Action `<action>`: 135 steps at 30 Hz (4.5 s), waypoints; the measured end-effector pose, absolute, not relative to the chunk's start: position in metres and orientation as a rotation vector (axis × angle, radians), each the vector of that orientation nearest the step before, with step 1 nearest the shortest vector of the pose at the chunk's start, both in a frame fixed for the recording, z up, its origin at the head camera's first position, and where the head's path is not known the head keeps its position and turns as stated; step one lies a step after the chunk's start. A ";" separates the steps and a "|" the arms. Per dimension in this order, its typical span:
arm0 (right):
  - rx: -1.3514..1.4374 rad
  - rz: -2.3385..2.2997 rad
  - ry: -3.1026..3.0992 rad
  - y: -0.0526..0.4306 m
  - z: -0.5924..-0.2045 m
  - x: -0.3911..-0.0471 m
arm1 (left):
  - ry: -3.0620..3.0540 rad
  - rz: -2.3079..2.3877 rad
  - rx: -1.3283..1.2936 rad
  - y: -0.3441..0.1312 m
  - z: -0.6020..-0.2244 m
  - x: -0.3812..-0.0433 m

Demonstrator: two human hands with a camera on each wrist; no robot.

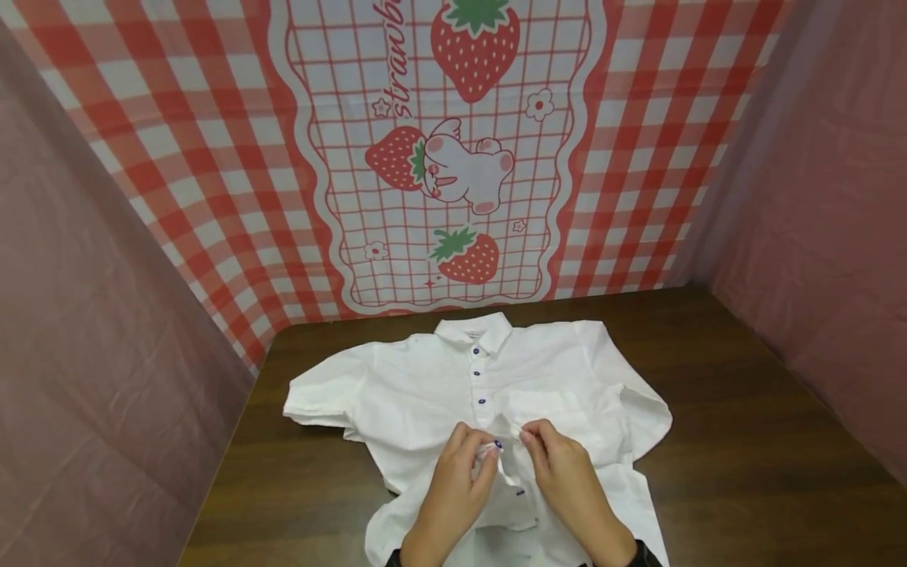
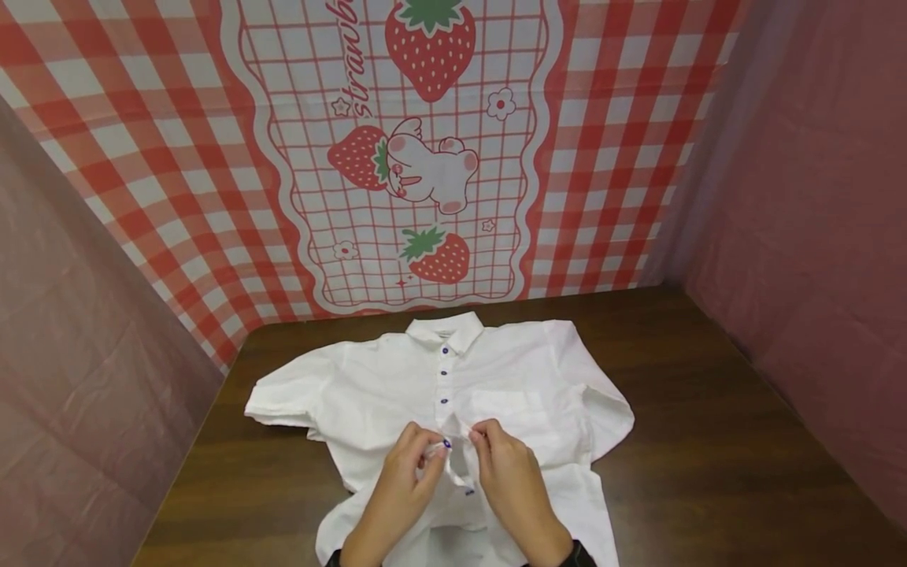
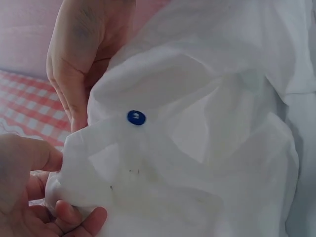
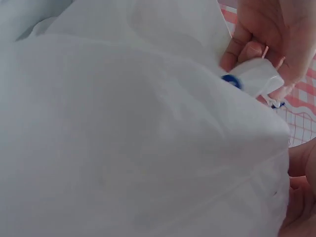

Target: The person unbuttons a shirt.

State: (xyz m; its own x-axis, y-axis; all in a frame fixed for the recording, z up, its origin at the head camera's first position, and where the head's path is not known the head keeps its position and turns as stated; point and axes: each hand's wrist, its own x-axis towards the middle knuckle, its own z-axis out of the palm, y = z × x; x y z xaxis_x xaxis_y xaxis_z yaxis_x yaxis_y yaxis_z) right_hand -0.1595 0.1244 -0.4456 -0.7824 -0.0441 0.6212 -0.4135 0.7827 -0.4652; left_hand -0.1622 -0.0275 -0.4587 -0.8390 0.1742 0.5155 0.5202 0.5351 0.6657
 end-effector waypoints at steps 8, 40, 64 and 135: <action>0.367 0.813 -2.422 0.133 -0.451 -0.155 | -2.392 -1.213 -0.569 -0.032 -0.464 -0.160; 0.220 0.708 -3.247 0.179 -0.504 -0.147 | -3.082 -0.969 -0.199 -0.085 -0.516 -0.151; 0.380 0.796 -2.712 0.177 -0.496 -0.169 | -2.562 -0.835 -0.403 -0.089 -0.503 -0.166; 0.450 0.631 -2.388 0.109 -0.440 -0.165 | -2.443 -1.061 -0.657 -0.039 -0.452 -0.168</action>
State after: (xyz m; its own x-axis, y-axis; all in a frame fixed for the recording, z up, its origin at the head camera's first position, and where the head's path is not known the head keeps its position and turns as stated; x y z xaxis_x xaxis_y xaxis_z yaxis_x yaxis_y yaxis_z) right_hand -0.1654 0.1087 -0.4397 -0.7494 -0.1599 0.6426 -0.4563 0.8279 -0.3261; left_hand -0.1676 -0.0389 -0.4522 -0.8113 0.2602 0.5235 0.5601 0.6024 0.5687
